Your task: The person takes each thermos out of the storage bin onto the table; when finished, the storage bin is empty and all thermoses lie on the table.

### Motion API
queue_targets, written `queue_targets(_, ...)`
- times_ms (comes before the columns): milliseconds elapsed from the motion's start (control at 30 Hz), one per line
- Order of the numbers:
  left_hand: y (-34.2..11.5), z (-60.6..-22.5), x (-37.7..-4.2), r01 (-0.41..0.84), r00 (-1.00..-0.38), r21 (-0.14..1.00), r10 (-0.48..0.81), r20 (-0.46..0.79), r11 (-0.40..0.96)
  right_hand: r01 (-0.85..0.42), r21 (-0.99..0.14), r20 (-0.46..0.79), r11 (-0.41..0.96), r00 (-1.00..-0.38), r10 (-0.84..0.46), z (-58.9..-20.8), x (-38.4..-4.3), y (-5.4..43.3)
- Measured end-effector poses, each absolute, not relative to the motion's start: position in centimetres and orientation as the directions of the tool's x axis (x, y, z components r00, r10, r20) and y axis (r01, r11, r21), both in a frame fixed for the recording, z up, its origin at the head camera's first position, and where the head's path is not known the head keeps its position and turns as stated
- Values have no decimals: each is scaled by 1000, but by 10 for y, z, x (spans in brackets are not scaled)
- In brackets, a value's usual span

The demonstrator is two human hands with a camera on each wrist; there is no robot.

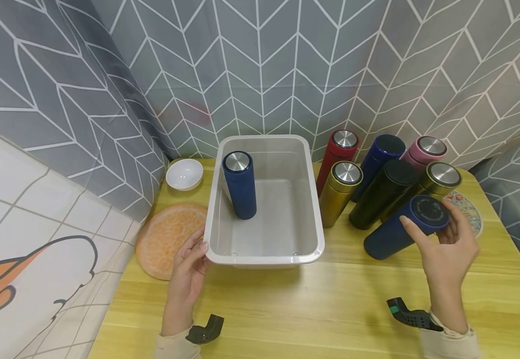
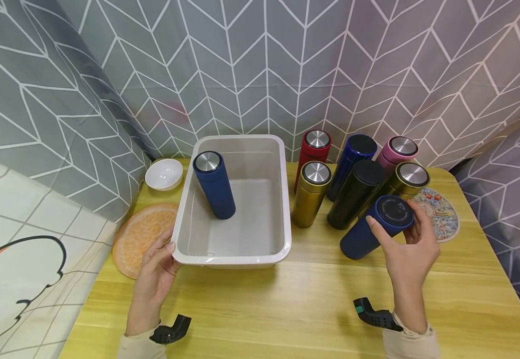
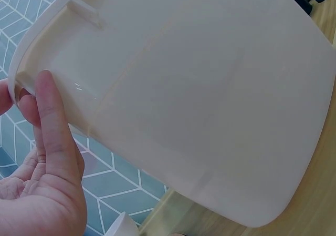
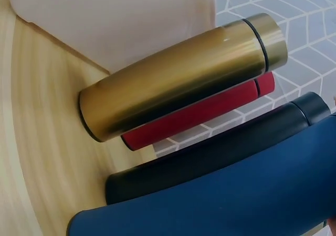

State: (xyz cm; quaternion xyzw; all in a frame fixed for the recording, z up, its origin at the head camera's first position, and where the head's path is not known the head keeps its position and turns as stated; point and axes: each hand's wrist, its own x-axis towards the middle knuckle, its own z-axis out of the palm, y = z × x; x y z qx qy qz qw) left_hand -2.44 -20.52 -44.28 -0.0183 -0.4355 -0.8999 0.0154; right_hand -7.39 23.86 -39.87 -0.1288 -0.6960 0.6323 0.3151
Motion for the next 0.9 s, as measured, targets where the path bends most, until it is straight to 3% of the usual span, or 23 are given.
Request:
queue_targets(333, -204, -443, -25, 43, -999, 781, -10, 48, -623, -216, -963, 271, 164, -779, 565, -399, -73, 237)
queue_targets(500, -204, -443, -24, 49, -998, 784, -11, 54, -619, -142, -975, 212, 169, -813, 542, -391, -71, 236)
queue_targets(600, -205, -443, -24, 48, -999, 788, -10, 54, -614, -93, -966, 210, 239, -823, 528, -383, -71, 235)
queue_targets(767, -206, -442, -24, 53, -998, 784, -5, 63, -618, -127, -901, 339, 415, -804, 489, -367, -74, 230)
queue_targets(900, -206, -442, -24, 55, -997, 774, 0, 71, -631, -240, -816, 487, 525, -776, 401, -353, -80, 221)
